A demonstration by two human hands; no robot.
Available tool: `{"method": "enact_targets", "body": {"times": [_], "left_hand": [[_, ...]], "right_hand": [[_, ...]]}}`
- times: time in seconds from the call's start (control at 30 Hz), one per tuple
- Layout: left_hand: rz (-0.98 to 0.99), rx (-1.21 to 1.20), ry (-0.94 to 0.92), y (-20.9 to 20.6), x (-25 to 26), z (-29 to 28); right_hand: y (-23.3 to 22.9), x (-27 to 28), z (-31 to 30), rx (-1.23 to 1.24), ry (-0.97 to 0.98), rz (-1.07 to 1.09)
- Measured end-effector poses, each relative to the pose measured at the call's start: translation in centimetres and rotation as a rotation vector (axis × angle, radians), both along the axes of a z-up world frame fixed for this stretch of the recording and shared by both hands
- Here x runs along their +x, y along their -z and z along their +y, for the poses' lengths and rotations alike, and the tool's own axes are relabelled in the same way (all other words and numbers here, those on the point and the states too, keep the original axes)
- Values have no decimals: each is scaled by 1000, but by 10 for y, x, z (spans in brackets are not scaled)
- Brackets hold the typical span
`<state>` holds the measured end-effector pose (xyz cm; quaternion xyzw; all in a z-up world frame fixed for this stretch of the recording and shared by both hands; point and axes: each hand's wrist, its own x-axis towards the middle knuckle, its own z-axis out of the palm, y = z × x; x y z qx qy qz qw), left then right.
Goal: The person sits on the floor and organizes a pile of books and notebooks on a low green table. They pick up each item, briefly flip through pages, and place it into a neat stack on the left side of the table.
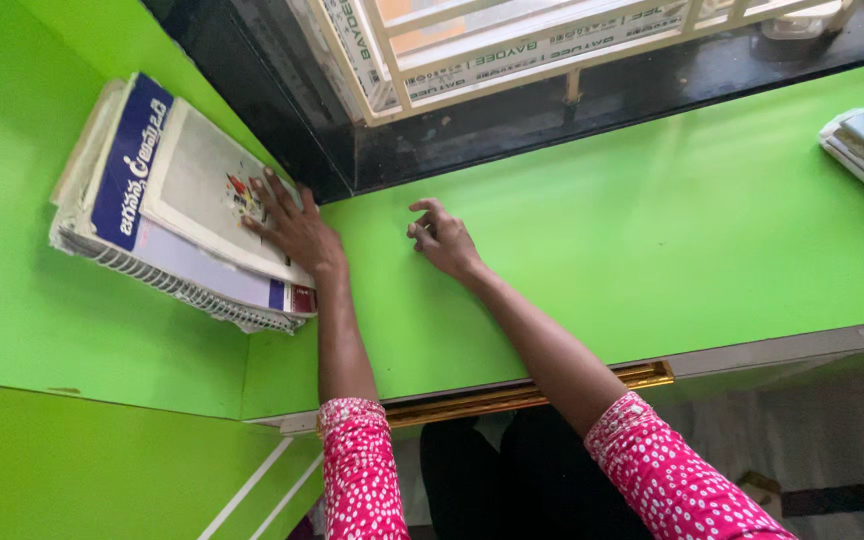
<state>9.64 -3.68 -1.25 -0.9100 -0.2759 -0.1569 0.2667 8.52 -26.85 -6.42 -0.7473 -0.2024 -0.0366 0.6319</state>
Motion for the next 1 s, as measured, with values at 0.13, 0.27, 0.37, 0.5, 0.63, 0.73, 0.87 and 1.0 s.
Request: {"method": "enact_targets", "body": {"times": [0.13,0.27,0.37,0.5,0.63,0.73,0.87,1.0], "left_hand": [[-140,79,232,35,0,13],[-293,-127,712,71,-2,21],[-275,-140,704,81,-29,6],[-341,-260,638,62,-73,-15],[-339,-326,643,52,-108,-36],[-337,-291,649,58,-121,-42],[-349,-308,624,65,-123,-42],[-371,-322,621,68,-116,-39]], "right_hand": [[-2,5,2,27,30,32],[-4,13,-1,41,62,-52],[8,3,-17,-96,-12,-99],[9,-22,-56,-465,-185,-392],[6,-39,-136,-966,-123,-639],[3,-43,-199,-948,85,-422],[0,-47,-223,-892,198,-293],[1,-47,-218,-902,230,-259]]}}
